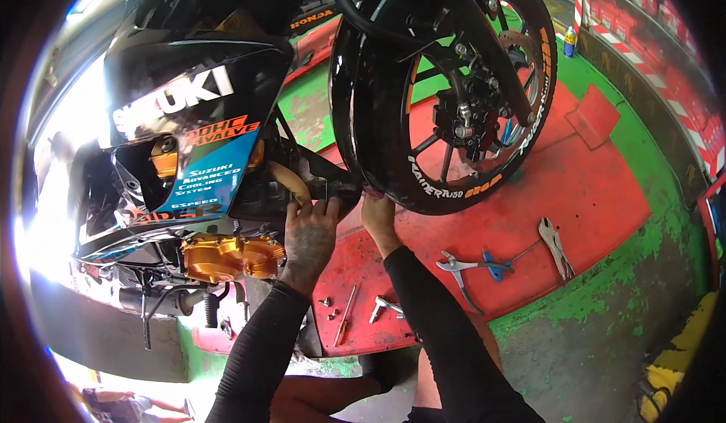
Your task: The person sits on the floor of a workshop and uses a T-handle wrench to tighten bolts on the side of a Suzuki motorcycle. The person then uses a screwdriver to secure the motorcycle seat and wipes the seat with a cloth.
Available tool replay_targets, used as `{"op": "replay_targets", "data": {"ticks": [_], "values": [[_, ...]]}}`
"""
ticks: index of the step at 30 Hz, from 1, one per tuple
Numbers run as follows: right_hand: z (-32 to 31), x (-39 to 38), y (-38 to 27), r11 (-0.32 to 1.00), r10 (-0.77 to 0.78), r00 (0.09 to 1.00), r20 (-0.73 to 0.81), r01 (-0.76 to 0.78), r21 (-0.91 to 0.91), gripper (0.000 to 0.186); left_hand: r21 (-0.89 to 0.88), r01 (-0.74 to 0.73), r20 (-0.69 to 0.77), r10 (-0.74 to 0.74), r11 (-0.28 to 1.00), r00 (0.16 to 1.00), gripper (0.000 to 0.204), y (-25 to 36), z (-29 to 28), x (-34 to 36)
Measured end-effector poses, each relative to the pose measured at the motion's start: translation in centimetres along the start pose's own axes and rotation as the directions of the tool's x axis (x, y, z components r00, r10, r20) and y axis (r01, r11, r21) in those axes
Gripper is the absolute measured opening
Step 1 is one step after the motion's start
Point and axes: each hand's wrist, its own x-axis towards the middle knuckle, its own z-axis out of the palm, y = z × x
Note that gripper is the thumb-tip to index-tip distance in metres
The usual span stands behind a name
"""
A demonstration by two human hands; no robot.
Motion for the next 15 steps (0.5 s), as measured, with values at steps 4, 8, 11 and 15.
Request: {"op": "replay_targets", "data": {"ticks": [4,8,11,15], "values": [[0.4,-0.2,-2.1,0.937,0.053,0.998,0.032,-0.061,0.344,0.018,-0.005,-0.044,-0.006,0.044,0.999,0.999,0.014,-0.2,0.7,-0.2],[1.7,-0.3,-3.7,0.964,-0.009,0.997,0.082,-0.013,0.267,0.020,-0.006,-0.039,-0.019,0.039,0.999,0.999,0.013,-0.5,0.9,-0.5],[1.2,0.5,-4.4,0.981,0.030,0.989,0.142,-0.056,0.187,0.021,-0.017,-0.032,-0.053,0.032,0.999,0.998,0.011,-0.1,0.8,0.0],[1.7,0.3,-5.0,0.969,0.071,0.971,0.230,-0.122,0.214,0.019,-0.071,0.039,-0.005,-0.040,0.997,0.999,0.009,-0.1,1.1,-0.5]]}}
